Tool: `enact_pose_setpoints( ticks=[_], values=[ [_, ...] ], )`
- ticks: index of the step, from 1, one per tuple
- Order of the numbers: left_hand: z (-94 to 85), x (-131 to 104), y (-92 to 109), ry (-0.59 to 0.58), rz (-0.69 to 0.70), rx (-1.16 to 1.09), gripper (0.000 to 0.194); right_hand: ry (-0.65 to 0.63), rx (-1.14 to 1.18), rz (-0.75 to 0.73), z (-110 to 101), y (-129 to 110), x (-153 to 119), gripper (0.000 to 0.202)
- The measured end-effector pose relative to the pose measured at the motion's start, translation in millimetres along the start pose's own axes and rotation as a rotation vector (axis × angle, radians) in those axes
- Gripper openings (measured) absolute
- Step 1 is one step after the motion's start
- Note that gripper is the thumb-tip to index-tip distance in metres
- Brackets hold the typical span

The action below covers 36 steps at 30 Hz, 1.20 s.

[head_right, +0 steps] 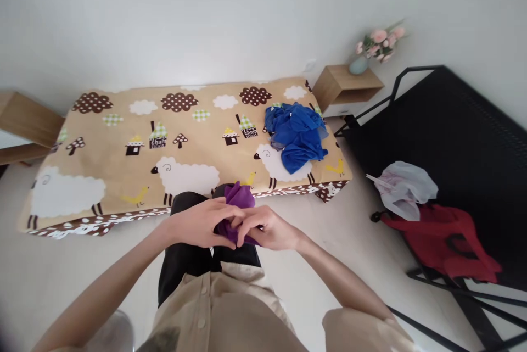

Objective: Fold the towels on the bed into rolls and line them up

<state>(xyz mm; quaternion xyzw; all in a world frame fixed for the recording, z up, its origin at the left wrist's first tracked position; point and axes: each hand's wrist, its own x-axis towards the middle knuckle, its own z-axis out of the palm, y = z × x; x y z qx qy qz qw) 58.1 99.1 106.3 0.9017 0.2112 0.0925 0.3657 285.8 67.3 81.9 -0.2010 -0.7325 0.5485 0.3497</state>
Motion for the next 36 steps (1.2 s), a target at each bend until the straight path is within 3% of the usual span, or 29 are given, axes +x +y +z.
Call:
enact_pose_setpoints(
  ticks=[2, 5, 9, 13, 17, 21, 26, 30, 33, 36],
  values=[
    [-10.6, -15.5, 11.1, -0.009, -0.009, 0.021, 0.036, -0.027, 0.010, 0.023, 3.3, -14.8, -5.4, 0.035],
    [-30.7, -34.3, 17.1, 0.024, -0.059, 0.151, 0.023, 0.025, 0.016, 0.147, 1.0, -31.8, -9.8, 0.011],
    [-57.5, -52.5, 16.8, 0.031, -0.085, 0.406, 0.008, 0.080, -0.043, 0.321, -10.1, -47.3, -7.6, 0.045],
    [-87.8, -73.5, 17.0, 0.069, -0.205, 0.545, 0.017, 0.091, -0.313, 0.365, -28.8, -58.1, 0.4, 0.019],
    [-120.2, -102.1, 9.5, 0.165, -0.382, 0.642, 0.031, 0.234, -0.719, 0.231, -51.5, -57.5, 9.8, 0.007],
    [-140.3, -131.8, -1.5, 0.268, -0.586, 0.749, 0.037, 0.432, -0.917, 0.136, -70.6, -37.7, 16.8, 0.013],
    [-146.6, -170.8, -10.6, 0.340, -0.800, 0.808, 0.036, 0.693, -0.946, 0.171, -88.3, 11.9, 14.7, 0.007],
    [-152.2, -208.4, -22.1, 0.417, -0.889, 0.867, 0.049, 0.607, -0.871, 0.253, -101.6, 48.4, 3.9, 0.006],
    [-157.0, -235.1, -37.9, 0.352, -0.914, 0.790, 0.071, 0.570, -0.844, 0.276, -112.4, 61.7, -1.4, 0.017],
    [-156.4, -258.3, -66.4, 0.305, -0.880, 0.665, 0.084, 0.501, -0.896, 0.247, -123.8, 66.9, 1.3, 0.018]
  ],
)
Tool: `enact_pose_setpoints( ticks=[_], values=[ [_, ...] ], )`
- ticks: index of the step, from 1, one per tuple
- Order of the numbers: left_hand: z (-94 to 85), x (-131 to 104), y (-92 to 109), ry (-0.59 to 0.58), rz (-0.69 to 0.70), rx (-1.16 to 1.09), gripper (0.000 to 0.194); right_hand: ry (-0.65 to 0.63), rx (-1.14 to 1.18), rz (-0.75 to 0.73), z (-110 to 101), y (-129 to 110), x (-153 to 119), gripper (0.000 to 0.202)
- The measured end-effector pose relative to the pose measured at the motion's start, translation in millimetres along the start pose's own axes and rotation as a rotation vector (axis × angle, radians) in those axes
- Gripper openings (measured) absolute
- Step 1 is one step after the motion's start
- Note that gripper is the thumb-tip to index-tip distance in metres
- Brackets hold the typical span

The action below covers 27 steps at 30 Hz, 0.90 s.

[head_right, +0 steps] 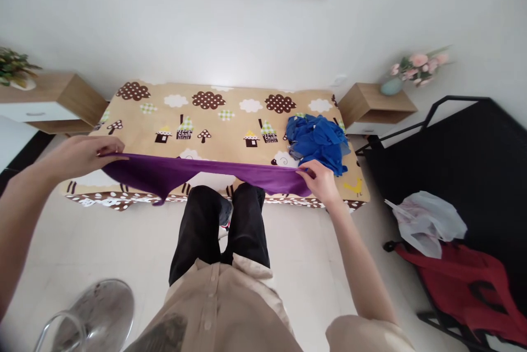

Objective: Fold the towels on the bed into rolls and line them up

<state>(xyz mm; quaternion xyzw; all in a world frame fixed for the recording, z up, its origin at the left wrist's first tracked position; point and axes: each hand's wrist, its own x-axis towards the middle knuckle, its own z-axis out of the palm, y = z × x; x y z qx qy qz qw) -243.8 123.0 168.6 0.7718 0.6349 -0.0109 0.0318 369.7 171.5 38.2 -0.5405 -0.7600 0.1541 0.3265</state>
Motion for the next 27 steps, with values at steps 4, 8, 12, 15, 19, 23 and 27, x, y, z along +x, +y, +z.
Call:
enact_pose_setpoints(
  ticks=[4, 8, 12, 15, 19, 23, 27],
  values=[
    [43.3, 15.8, -42.6, 0.121, 0.002, -0.032, 0.086, -0.096, -0.081, -0.061, 6.3, 14.5, 22.6, 0.016],
    [72.1, 42.3, -67.1, 0.117, -0.070, 0.034, 0.062, -0.159, -0.237, -0.060, 26.0, 36.7, 59.4, 0.016],
    [69.5, 77.5, -69.7, 0.063, -0.248, 0.026, 0.041, -0.136, -0.477, 0.031, 50.4, 53.6, 112.3, 0.021],
    [64.3, 105.8, -76.2, 0.118, -0.354, -0.027, 0.041, -0.030, -0.507, 0.059, 65.4, 57.2, 153.6, 0.027],
    [72.8, 129.6, -94.5, 0.342, -0.434, -0.130, 0.043, 0.266, -0.382, -0.016, 80.0, 57.0, 183.5, 0.037],
    [108.7, 123.0, -106.4, 0.510, -0.444, -0.193, 0.043, 0.483, -0.274, -0.028, 102.0, 67.3, 166.9, 0.039],
    [180.0, 97.6, -112.4, 0.409, -0.378, -0.212, 0.044, 0.422, -0.184, -0.045, 145.6, 95.1, 120.9, 0.033]
  ],
)
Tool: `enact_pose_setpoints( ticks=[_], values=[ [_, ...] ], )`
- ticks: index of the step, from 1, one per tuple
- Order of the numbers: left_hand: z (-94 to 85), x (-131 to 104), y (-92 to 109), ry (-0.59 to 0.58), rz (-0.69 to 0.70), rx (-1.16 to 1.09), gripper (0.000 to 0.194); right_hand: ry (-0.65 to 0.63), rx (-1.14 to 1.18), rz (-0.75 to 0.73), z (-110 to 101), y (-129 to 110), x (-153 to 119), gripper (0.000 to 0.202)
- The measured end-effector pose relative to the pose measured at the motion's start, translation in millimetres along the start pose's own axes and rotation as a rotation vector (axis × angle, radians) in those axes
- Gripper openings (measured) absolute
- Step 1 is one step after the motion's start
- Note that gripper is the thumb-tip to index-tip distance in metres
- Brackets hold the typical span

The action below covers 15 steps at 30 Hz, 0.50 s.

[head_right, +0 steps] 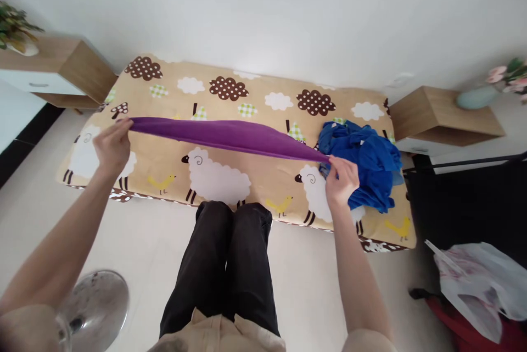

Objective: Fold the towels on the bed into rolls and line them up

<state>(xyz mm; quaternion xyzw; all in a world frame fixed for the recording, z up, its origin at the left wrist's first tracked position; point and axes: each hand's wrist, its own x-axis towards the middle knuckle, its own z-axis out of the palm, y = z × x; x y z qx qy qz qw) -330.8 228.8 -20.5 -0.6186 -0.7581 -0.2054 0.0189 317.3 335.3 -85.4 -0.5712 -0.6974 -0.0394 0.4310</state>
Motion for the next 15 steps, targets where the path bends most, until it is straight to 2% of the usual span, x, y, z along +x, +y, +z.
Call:
enact_pose_setpoints(
  ticks=[3, 7, 9, 12, 15],
  values=[
    [59.3, -36.1, -25.6, -0.133, 0.046, -0.009, 0.044, -0.122, 0.010, 0.012, 30.0, 20.8, -54.9, 0.031],
    [143.9, -82.6, -53.4, -0.139, -0.093, -0.001, 0.042, -0.186, -0.015, 0.006, 72.6, 56.0, -128.6, 0.031],
    [174.4, -106.6, -66.4, -0.212, -0.128, 0.042, 0.041, -0.245, -0.018, -0.024, 86.8, 74.5, -162.7, 0.030],
    [197.9, -139.2, -84.7, -0.322, -0.117, 0.105, 0.038, -0.406, -0.033, -0.040, 93.4, 95.7, -204.1, 0.032],
    [203.5, -159.9, -95.9, -0.352, -0.119, 0.153, 0.038, -0.534, -0.073, 0.025, 88.3, 101.7, -228.7, 0.036]
  ],
)
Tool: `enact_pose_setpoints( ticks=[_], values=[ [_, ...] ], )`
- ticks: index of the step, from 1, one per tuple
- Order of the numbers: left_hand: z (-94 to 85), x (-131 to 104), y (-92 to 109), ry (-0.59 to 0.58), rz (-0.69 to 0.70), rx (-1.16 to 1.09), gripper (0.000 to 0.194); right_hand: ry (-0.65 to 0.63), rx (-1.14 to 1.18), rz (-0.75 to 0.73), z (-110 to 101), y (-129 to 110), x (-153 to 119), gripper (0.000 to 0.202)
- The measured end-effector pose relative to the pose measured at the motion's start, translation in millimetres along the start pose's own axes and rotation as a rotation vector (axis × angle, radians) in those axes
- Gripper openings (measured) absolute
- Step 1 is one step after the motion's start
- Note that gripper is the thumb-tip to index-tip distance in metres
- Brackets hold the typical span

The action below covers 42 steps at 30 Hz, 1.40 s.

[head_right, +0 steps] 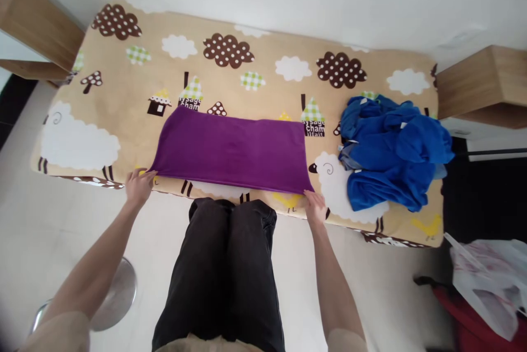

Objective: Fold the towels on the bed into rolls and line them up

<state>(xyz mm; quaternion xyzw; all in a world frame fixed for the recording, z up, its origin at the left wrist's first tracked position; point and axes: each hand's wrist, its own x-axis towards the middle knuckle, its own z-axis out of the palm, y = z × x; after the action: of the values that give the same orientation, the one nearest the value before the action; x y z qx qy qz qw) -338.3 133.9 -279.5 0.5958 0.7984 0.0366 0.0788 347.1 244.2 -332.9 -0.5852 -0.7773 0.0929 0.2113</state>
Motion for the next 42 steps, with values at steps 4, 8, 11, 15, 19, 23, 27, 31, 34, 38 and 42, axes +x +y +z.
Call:
enact_pose_setpoints(
  ticks=[4, 8, 11, 15, 19, 23, 27, 31, 34, 38, 42],
  values=[
    [4.1, -7.8, -1.5, -0.072, 0.038, 0.056, 0.040, -0.101, -0.041, 0.133, -3.0, -11.2, -10.1, 0.036],
    [0.0, -5.6, 6.6, -0.144, 0.083, 0.090, 0.042, -0.299, -0.197, 0.374, -16.3, -29.2, 7.8, 0.041],
    [-8.3, 3.2, 26.2, -0.159, 0.065, 0.138, 0.040, -0.588, -0.327, 0.500, -29.1, -55.9, 40.8, 0.047],
    [-10.2, 24.2, 89.0, -0.072, 0.178, 0.059, 0.059, -0.537, -0.235, 0.241, -16.5, -131.3, 97.5, 0.048],
    [17.7, 41.2, 163.5, -0.103, 0.266, -0.058, 0.065, -0.418, -0.014, -0.183, 43.6, -207.5, 131.0, 0.057],
    [55.4, 45.4, 187.8, -0.135, 0.271, -0.103, 0.064, -0.534, 0.007, -0.279, 94.4, -213.0, 126.5, 0.060],
    [69.8, 47.3, 154.0, -0.029, 0.065, -0.149, 0.068, -0.425, -0.078, -0.054, 91.2, -159.7, 109.1, 0.062],
    [63.0, 43.7, 101.5, 0.038, -0.200, -0.168, 0.072, -0.318, -0.211, 0.211, 59.4, -95.9, 93.1, 0.063],
    [54.1, 32.7, 73.5, 0.035, -0.303, -0.153, 0.073, -0.260, -0.288, 0.377, 39.8, -61.4, 81.3, 0.065],
    [40.2, 32.3, 70.7, 0.076, -0.257, -0.103, 0.071, -0.161, -0.319, 0.422, 31.2, -51.3, 81.5, 0.065],
    [27.9, 78.9, 114.6, -0.018, 0.127, -0.073, 0.066, -0.152, -0.211, 0.213, 44.5, -92.2, 122.8, 0.065]
  ],
)
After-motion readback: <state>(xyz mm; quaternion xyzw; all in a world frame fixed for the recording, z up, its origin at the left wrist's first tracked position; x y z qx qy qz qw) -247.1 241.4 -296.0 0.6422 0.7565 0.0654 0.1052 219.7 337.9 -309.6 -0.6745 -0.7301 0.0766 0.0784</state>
